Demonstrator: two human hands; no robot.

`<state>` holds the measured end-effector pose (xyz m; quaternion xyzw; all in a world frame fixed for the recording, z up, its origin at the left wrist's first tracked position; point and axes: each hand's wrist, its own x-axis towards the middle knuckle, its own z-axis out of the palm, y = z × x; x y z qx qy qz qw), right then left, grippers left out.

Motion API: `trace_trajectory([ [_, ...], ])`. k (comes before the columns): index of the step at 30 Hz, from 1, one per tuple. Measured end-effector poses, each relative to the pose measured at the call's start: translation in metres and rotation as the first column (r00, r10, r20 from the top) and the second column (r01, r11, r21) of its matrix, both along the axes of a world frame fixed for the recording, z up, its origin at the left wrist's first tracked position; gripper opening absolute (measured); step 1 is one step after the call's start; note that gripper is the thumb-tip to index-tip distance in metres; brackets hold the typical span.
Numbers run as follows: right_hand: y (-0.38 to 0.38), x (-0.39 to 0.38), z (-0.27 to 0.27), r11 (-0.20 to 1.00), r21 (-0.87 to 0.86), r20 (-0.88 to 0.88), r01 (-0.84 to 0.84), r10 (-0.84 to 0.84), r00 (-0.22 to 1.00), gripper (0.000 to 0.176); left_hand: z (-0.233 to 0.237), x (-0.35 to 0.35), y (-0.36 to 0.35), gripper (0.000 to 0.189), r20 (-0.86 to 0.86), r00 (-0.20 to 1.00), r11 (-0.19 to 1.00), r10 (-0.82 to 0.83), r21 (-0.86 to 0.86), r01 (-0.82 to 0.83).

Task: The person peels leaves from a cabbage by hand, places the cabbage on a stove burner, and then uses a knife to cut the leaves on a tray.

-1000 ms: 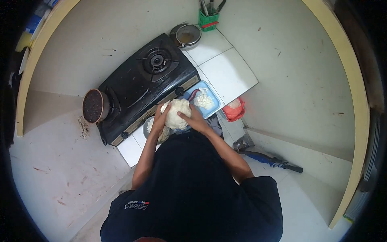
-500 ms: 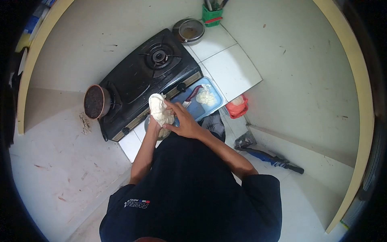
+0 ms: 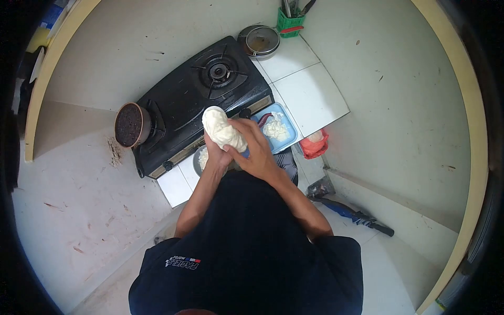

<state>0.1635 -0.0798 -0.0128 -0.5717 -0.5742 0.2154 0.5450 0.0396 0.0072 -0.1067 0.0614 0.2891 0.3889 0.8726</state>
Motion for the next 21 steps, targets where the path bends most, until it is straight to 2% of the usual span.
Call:
trace_trajectory([
  [2,0.000,0.007,0.008,1.000,0.014,0.025,0.009,-0.009,1.000,0.054,0.021,0.007,-0.001,0.068,-0.051,0.996,0.997,0.071,0.013,-0.070],
  [4,-0.002,0.014,0.009,1.000,-0.019,0.011,-0.008,0.008,1.000,0.053,0.027,0.006,0.001,0.067,-0.008,0.997,0.995,0.078,0.071,-0.077],
  [9,-0.004,0.027,0.020,1.000,-0.018,-0.006,-0.009,0.008,1.000,0.052,0.070,0.006,0.001,0.057,-0.191,0.971,0.982,0.147,0.145,-0.120],
  [14,-0.003,0.028,0.022,0.997,-0.027,0.133,0.077,-0.073,0.988,0.041,0.062,0.002,-0.003,0.045,-0.294,0.928,0.962,0.229,0.215,-0.169],
  [21,-0.005,0.024,0.023,0.989,-0.069,0.108,0.130,-0.122,0.987,0.038,0.066,0.007,-0.008,0.035,-0.360,0.888,0.953,0.286,0.206,-0.224],
])
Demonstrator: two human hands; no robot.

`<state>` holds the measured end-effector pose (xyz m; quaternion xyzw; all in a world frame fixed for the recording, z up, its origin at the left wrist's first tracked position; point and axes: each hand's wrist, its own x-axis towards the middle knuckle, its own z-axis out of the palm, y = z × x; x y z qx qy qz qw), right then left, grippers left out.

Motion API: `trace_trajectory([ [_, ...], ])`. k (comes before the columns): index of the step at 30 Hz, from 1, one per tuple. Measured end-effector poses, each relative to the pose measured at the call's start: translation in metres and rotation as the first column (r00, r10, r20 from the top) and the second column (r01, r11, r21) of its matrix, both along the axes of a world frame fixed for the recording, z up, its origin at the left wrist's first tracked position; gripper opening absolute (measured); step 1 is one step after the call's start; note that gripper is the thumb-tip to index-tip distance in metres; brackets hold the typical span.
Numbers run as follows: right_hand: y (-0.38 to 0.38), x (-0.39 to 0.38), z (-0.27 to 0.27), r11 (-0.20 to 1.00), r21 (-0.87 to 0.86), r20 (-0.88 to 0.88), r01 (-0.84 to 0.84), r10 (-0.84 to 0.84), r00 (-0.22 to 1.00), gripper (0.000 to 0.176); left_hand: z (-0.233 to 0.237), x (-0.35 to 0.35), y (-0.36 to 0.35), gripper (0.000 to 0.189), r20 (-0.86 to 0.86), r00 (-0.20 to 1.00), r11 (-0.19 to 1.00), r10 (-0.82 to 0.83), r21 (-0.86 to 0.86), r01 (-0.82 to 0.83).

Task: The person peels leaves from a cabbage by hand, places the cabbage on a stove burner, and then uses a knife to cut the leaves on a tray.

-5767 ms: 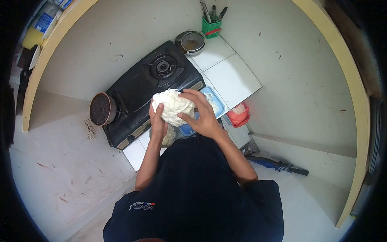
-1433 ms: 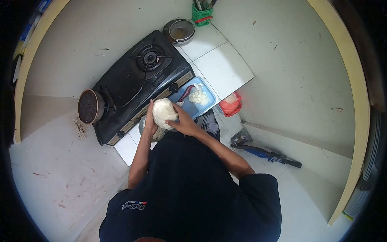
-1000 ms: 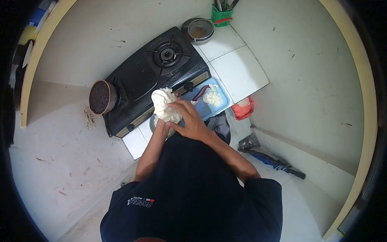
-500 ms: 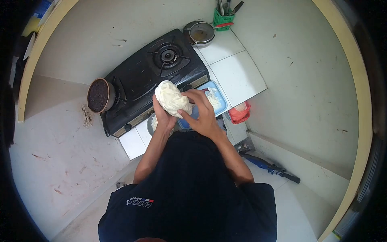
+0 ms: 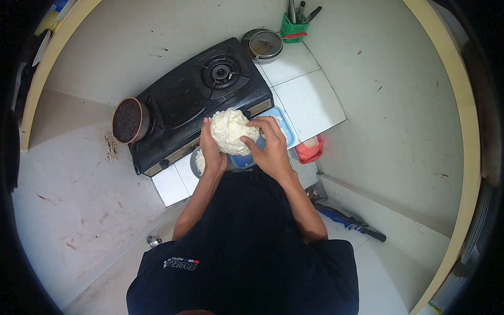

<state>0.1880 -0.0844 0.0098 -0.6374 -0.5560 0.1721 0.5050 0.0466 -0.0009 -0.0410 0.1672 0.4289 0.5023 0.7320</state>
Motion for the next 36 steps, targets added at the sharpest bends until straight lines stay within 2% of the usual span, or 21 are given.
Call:
trace_trajectory([
  [2,0.001,0.002,0.004,0.992,-0.126,-0.076,-0.020,0.010,0.997,0.033,-0.013,-0.002,0.001,0.032,-0.023,1.000,1.000,0.004,0.029,-0.003],
  [3,0.001,0.005,0.004,0.992,-0.128,-0.076,-0.018,0.008,0.997,0.033,-0.019,-0.004,0.001,0.031,-0.049,0.999,0.998,0.008,0.058,-0.005],
  [5,0.000,0.011,0.004,0.960,-0.265,-0.070,-0.090,0.074,0.995,0.028,-0.031,-0.006,0.000,0.030,-0.100,0.995,0.997,0.014,0.075,-0.006],
  [6,0.000,0.012,0.003,0.960,-0.267,-0.069,-0.087,0.071,0.995,0.028,-0.031,-0.006,0.000,0.030,-0.148,0.989,0.996,0.023,0.093,-0.009],
  [8,-0.001,0.013,-0.003,0.978,-0.192,0.048,-0.083,0.093,0.994,0.027,-0.032,-0.006,0.000,0.030,-0.140,0.990,0.997,0.007,0.073,0.003],
  [10,-0.001,0.013,-0.004,0.981,-0.173,0.051,-0.091,0.101,0.994,0.026,-0.033,-0.007,0.000,0.031,-0.133,0.991,0.999,-0.002,0.051,0.008],
  [14,-0.001,0.014,-0.020,0.986,-0.082,0.071,-0.143,0.149,0.986,0.024,-0.035,-0.008,0.001,0.033,-0.028,0.991,0.990,-0.127,-0.065,0.125],
  [18,0.003,0.002,0.001,0.980,-0.192,-0.063,-0.051,0.040,0.997,0.023,-0.024,-0.009,-0.004,0.046,0.022,0.973,0.963,-0.229,-0.142,0.230],
  [20,0.004,0.001,-0.003,0.988,-0.149,0.109,-0.049,0.066,0.992,0.021,-0.026,-0.010,-0.003,0.050,0.054,0.966,0.949,-0.254,-0.177,0.260],
  [21,0.003,0.000,-0.006,0.987,-0.151,0.110,-0.050,0.067,0.992,0.021,-0.028,-0.011,-0.003,0.054,0.085,0.957,0.934,-0.276,-0.210,0.288],
  [23,0.004,-0.001,-0.013,0.986,-0.162,0.126,-0.031,0.052,0.991,0.019,-0.039,-0.011,-0.007,0.056,0.065,0.962,0.945,-0.264,-0.181,0.272],
  [28,0.009,-0.007,-0.018,0.986,-0.165,0.099,0.033,-0.017,0.995,0.017,-0.031,-0.013,-0.015,0.063,0.032,0.964,0.960,-0.263,-0.092,0.265],
  [30,0.009,-0.007,-0.019,0.985,-0.163,0.104,0.047,-0.031,0.994,0.016,-0.036,-0.013,-0.015,0.064,-0.122,0.946,0.953,-0.300,-0.001,0.302],
  [34,0.008,-0.007,-0.018,0.985,-0.165,0.143,0.043,-0.019,0.990,0.011,-0.040,-0.011,-0.015,0.061,-0.174,0.941,0.955,-0.291,0.012,0.297],
  [36,0.006,-0.005,-0.018,0.985,-0.171,0.133,0.019,0.004,0.991,0.012,-0.037,-0.012,-0.013,0.058,-0.085,0.957,0.960,-0.277,-0.070,0.271],
])
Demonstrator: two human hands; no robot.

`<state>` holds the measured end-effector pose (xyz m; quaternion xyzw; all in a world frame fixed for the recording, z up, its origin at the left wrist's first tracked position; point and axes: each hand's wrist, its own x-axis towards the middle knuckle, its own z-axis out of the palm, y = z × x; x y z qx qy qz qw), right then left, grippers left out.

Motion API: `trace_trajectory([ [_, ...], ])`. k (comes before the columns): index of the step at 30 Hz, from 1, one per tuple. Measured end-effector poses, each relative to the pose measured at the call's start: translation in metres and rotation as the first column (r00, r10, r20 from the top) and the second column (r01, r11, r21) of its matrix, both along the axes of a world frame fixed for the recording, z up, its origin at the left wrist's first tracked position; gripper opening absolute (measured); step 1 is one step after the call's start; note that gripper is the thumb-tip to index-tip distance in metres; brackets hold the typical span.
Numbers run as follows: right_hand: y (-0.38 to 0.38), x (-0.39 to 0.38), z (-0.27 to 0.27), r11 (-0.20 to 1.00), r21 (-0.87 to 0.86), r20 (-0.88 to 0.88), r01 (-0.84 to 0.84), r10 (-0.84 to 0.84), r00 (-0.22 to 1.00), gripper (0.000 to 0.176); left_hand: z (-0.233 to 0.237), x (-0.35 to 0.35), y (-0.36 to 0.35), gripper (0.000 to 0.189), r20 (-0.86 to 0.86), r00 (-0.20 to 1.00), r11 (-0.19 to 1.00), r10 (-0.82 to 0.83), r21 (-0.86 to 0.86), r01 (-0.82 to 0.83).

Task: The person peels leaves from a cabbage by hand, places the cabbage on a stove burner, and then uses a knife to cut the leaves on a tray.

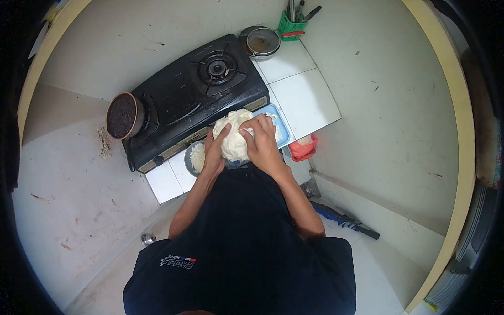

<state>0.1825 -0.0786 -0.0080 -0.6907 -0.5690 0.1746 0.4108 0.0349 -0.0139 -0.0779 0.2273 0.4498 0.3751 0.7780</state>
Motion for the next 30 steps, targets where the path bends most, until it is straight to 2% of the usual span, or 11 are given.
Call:
trace_trajectory([
  [3,-0.003,0.008,0.004,0.994,0.029,-0.109,-0.110,0.112,0.988,0.015,0.006,-0.003,0.001,0.056,0.087,0.996,0.998,0.018,-0.069,-0.012],
  [5,-0.005,0.016,0.009,0.982,0.033,-0.199,-0.185,0.188,0.962,0.026,0.011,-0.004,0.002,0.056,0.077,0.997,0.997,0.011,-0.072,-0.005],
  [6,-0.003,0.018,0.013,0.982,0.032,-0.199,-0.187,0.190,0.961,0.026,0.012,-0.005,0.002,0.056,0.067,0.998,0.997,0.002,-0.075,0.003],
  [8,0.000,0.023,0.023,0.985,0.064,-0.033,-0.162,0.164,0.986,0.035,0.006,-0.005,0.004,0.056,0.085,0.996,0.997,0.009,-0.083,-0.002],
  [9,0.000,0.028,0.020,0.985,0.066,-0.031,-0.160,0.162,0.986,0.035,0.004,-0.005,0.006,0.057,0.105,0.994,0.996,0.014,-0.090,-0.005],
  [11,-0.001,0.036,0.011,0.970,-0.056,-0.170,-0.238,0.225,0.959,0.043,0.001,-0.005,0.008,0.056,0.084,0.996,0.998,0.025,-0.061,-0.020],
  [14,-0.003,0.029,0.011,0.976,-0.109,-0.214,-0.188,0.161,0.963,0.046,0.000,-0.005,0.012,0.055,0.027,0.998,0.999,0.049,0.002,-0.049],
  [19,-0.006,0.022,-0.003,0.989,-0.095,-0.262,-0.116,0.088,0.961,0.042,-0.002,-0.006,0.014,0.055,-0.100,0.991,0.995,0.089,0.055,-0.084],
  [21,-0.006,0.022,-0.004,0.992,-0.064,-0.269,-0.107,0.086,0.959,0.040,-0.005,-0.007,0.014,0.057,-0.191,0.976,0.985,0.108,0.151,-0.080],
  [24,-0.007,0.026,-0.006,0.988,-0.078,-0.244,-0.132,0.110,0.963,0.035,-0.010,-0.009,0.016,0.058,-0.195,0.977,0.989,0.087,0.132,-0.062],
  [30,-0.003,0.043,-0.007,0.919,-0.188,-0.298,-0.348,0.284,0.911,0.028,-0.009,-0.009,0.016,0.060,-0.183,0.983,0.995,0.024,0.099,-0.006],
])
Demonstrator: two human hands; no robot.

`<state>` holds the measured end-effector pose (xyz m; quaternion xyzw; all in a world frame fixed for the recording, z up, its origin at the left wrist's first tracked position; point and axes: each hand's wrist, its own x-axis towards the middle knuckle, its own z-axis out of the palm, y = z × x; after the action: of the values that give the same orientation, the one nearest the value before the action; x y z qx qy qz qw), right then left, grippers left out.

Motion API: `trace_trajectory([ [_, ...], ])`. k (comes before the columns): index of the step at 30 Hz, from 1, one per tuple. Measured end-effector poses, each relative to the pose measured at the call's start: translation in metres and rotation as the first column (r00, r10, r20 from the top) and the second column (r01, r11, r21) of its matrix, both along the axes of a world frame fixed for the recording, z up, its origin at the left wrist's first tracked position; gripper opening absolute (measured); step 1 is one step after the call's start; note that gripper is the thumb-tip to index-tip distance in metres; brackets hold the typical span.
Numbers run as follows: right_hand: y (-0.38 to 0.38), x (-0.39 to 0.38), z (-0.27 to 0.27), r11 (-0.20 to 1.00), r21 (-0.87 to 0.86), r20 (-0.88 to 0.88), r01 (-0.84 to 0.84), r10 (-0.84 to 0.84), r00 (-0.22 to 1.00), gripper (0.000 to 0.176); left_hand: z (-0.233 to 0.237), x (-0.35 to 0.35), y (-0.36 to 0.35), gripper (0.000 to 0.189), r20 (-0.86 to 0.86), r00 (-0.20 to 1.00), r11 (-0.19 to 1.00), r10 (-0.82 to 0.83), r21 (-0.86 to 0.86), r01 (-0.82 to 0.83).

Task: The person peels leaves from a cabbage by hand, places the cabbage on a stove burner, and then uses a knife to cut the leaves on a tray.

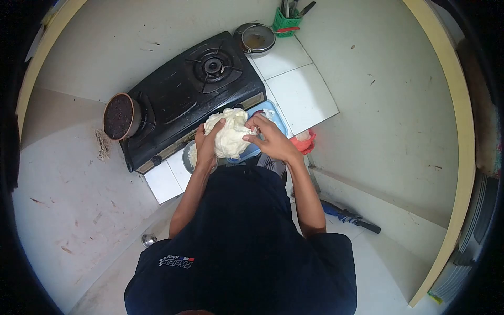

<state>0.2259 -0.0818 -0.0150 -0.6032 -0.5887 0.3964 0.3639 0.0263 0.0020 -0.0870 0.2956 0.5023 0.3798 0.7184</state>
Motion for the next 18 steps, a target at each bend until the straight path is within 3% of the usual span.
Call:
trace_trajectory([
  [3,-0.001,0.002,-0.002,0.999,-0.017,0.028,-0.052,0.052,0.998,0.023,0.002,0.002,-0.002,0.061,0.082,0.997,0.998,0.005,-0.062,0.001],
  [7,-0.004,-0.005,-0.008,0.994,0.101,0.071,-0.031,0.024,0.997,0.018,0.001,0.004,-0.002,0.061,0.102,0.994,0.993,0.044,-0.114,-0.032],
  [13,-0.012,-0.012,0.002,0.994,0.112,0.066,0.000,-0.007,0.998,0.018,-0.006,0.000,0.001,0.061,0.167,0.986,0.981,-0.022,-0.189,0.054],
  [15,-0.015,-0.014,0.006,0.994,0.112,0.076,0.004,-0.013,0.997,0.019,-0.009,0.000,0.003,0.057,0.318,0.948,0.963,-0.005,-0.252,0.090],
  [18,-0.016,-0.020,0.007,0.986,0.168,0.057,0.022,-0.031,0.998,0.019,-0.008,-0.003,0.009,0.052,0.294,0.956,0.957,-0.014,-0.273,0.098],
])
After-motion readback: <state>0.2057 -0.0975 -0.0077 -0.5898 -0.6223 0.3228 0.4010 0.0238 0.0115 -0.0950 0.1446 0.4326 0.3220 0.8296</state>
